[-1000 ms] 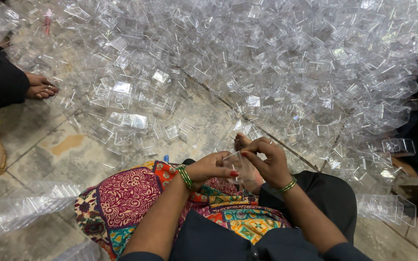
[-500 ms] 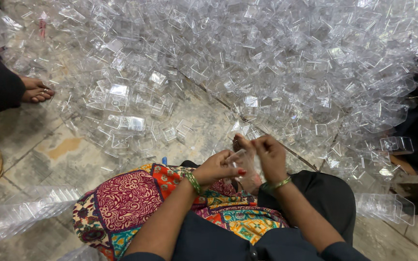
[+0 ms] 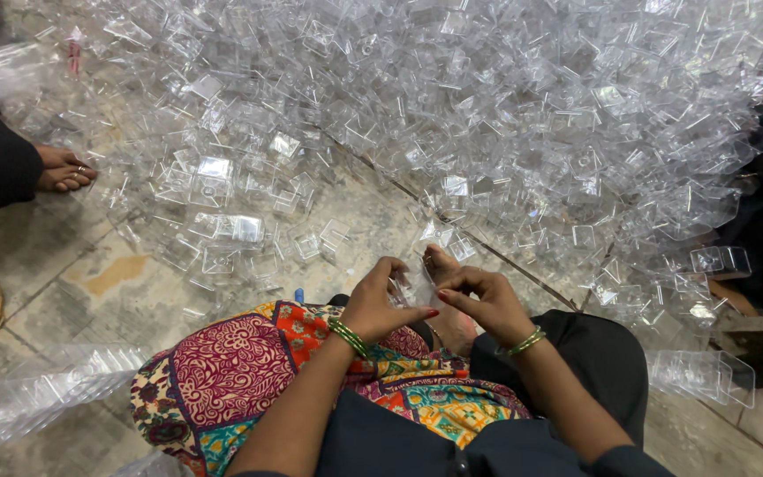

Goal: The person sits on the floor and assembles small clear plastic boxes, folding the side walls and snapping the pieces together by hand one at a time, placing finished boxes aside and picking up new flat components from the surrounding piles.

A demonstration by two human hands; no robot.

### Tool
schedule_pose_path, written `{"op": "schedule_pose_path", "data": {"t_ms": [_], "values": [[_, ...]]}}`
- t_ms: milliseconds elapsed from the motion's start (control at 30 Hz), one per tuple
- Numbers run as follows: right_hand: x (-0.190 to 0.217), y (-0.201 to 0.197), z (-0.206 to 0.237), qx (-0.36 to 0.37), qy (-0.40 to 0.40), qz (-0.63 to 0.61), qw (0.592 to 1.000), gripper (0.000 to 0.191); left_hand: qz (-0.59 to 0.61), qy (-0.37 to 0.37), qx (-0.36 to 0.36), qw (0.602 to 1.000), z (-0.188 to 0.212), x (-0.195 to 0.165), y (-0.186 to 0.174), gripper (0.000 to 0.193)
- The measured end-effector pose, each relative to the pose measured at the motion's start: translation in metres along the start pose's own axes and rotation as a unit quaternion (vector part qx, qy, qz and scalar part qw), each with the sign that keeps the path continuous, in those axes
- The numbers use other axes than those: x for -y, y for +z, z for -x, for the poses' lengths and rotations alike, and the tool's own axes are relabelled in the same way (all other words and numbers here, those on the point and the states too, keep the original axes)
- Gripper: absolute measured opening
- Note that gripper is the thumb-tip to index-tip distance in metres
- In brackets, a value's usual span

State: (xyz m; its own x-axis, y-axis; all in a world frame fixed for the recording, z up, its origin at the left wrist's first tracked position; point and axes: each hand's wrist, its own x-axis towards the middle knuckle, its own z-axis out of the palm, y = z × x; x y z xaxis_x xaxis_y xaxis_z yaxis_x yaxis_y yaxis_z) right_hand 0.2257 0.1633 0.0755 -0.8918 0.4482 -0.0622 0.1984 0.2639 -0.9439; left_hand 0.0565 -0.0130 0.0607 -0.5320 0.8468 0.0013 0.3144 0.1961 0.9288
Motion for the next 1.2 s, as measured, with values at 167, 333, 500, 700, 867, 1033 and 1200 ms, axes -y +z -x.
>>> {"op": "schedule_pose_path", "data": {"t_ms": [167, 333, 500, 700, 867, 1033, 1200], "values": [[-0.004, 0.008, 0.001, -0.037, -0.043, 0.105, 0.993, 0.013, -0.039, -0.011, -0.022, 0.999, 0.001, -0.006, -0.005, 0.084], [0.001, 0.007, 0.0, -0.033, -0.076, 0.125, 0.989, 0.014, -0.057, 0.008, -0.057, 0.997, 0.0, -0.008, -0.001, 0.084], [0.002, 0.006, 0.001, 0.014, -0.072, 0.116, 0.991, 0.013, -0.102, 0.03, -0.073, 0.992, 0.002, -0.009, -0.002, 0.082], [-0.026, 0.007, -0.003, -0.004, -0.061, 0.102, 0.993, 0.013, -0.055, 0.026, -0.092, 0.994, -0.001, -0.002, 0.001, 0.074], [-0.046, 0.009, -0.009, 0.009, -0.009, -0.043, 0.999, 0.012, -0.026, 0.124, -0.119, 0.985, -0.001, 0.008, 0.006, 0.065], [-0.045, 0.022, -0.008, 0.009, -0.012, -0.201, 0.98, 0.011, 0.068, 0.018, -0.113, 0.991, -0.003, 0.016, 0.009, 0.053], [-0.049, 0.036, -0.007, 0.02, 0.011, -0.235, 0.972, 0.016, 0.091, -0.043, -0.132, 0.986, -0.007, 0.029, 0.012, 0.044]]}}
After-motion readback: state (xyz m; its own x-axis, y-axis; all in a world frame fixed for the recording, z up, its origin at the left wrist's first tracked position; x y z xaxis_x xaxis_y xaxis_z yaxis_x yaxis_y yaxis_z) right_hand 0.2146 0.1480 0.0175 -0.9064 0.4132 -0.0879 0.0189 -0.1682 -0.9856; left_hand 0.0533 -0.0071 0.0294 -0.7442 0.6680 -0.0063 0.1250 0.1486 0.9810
